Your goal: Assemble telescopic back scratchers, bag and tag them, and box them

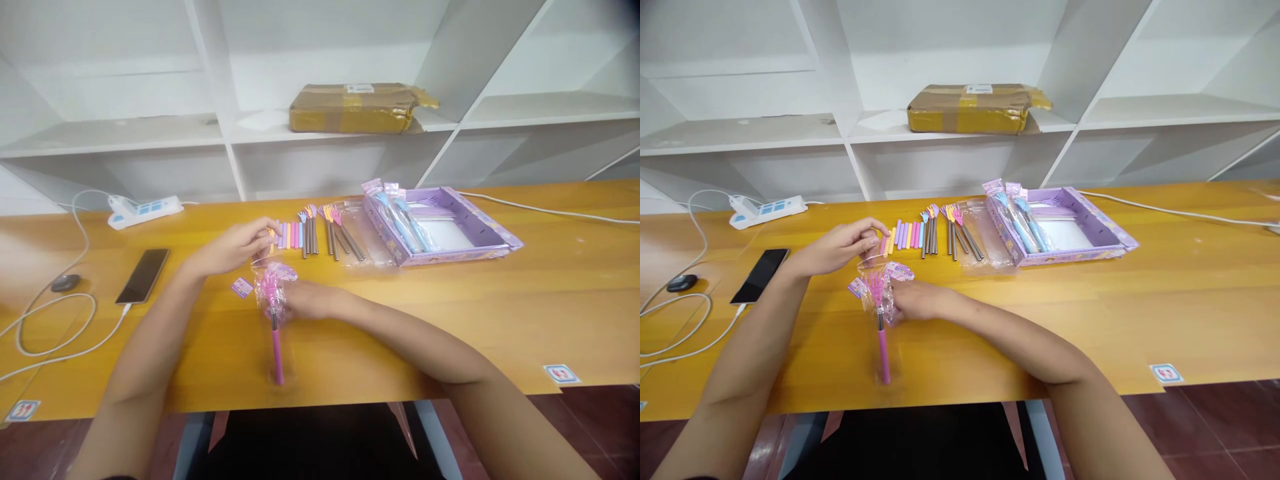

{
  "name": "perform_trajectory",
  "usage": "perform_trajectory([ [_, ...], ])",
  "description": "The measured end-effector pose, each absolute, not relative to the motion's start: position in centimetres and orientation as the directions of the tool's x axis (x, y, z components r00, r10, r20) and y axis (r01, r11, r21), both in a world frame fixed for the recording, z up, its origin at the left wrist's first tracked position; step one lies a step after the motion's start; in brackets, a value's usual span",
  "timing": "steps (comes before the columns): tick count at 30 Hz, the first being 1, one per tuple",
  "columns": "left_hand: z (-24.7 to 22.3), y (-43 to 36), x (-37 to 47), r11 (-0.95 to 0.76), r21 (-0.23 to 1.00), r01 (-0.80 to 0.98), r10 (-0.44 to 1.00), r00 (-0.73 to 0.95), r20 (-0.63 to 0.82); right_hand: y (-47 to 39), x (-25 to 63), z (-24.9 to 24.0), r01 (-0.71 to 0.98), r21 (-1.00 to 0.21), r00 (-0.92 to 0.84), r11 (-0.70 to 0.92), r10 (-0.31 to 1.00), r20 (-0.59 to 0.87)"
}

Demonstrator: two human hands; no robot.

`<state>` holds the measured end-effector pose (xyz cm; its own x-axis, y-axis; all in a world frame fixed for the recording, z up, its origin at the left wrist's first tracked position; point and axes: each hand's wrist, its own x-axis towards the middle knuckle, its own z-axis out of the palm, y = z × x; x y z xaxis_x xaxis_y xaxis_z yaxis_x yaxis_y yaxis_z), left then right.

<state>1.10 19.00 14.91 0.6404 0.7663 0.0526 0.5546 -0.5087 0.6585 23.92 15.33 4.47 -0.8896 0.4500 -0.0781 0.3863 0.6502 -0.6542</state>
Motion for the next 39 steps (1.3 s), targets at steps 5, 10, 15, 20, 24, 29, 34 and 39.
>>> perform_trajectory([
  [5,14.2,19.4,1.0,-0.516,0.700,0.493,0.759,0.642,0.108,15.0,23.8,5.6,0.527,-0.580,-0.835,0.621,0.508,-0.214],
  [10,13.5,19.7,0.9,-0.531,0.737,0.417,0.746,0.643,0.173,14.8,23.8,6.2,0.616,-0.548,-0.780,0.567,0.537,-0.321],
  [15,13.2,19.8,1.1,-0.522,0.793,0.314,0.719,0.662,0.211,14.7,23.8,5.8,0.635,-0.535,-0.758,0.557,0.584,-0.291],
  [20,13.2,19.9,0.9,-0.578,0.773,0.261,0.630,0.745,0.219,15.1,23.7,5.4,0.563,-0.625,-0.821,0.540,0.451,-0.350],
  [24,13.3,19.7,0.7,-0.576,0.775,0.261,0.602,0.776,0.187,15.9,24.5,6.4,0.555,-0.640,-0.825,0.531,0.447,-0.344],
  [29,13.3,19.4,1.1,-0.480,0.837,0.262,0.654,0.743,0.142,16.4,28.3,10.7,0.601,-0.614,-0.720,0.513,0.680,-0.137],
  [34,12.6,19.6,1.7,-0.319,0.925,0.205,0.743,0.661,0.109,16.5,30.2,12.5,0.658,-0.505,-0.202,0.559,0.777,0.597],
  [39,12.1,19.9,2.0,-0.296,0.938,0.182,0.770,0.627,0.121,16.5,29.1,10.4,0.508,-0.257,-0.508,0.822,0.527,0.682],
])
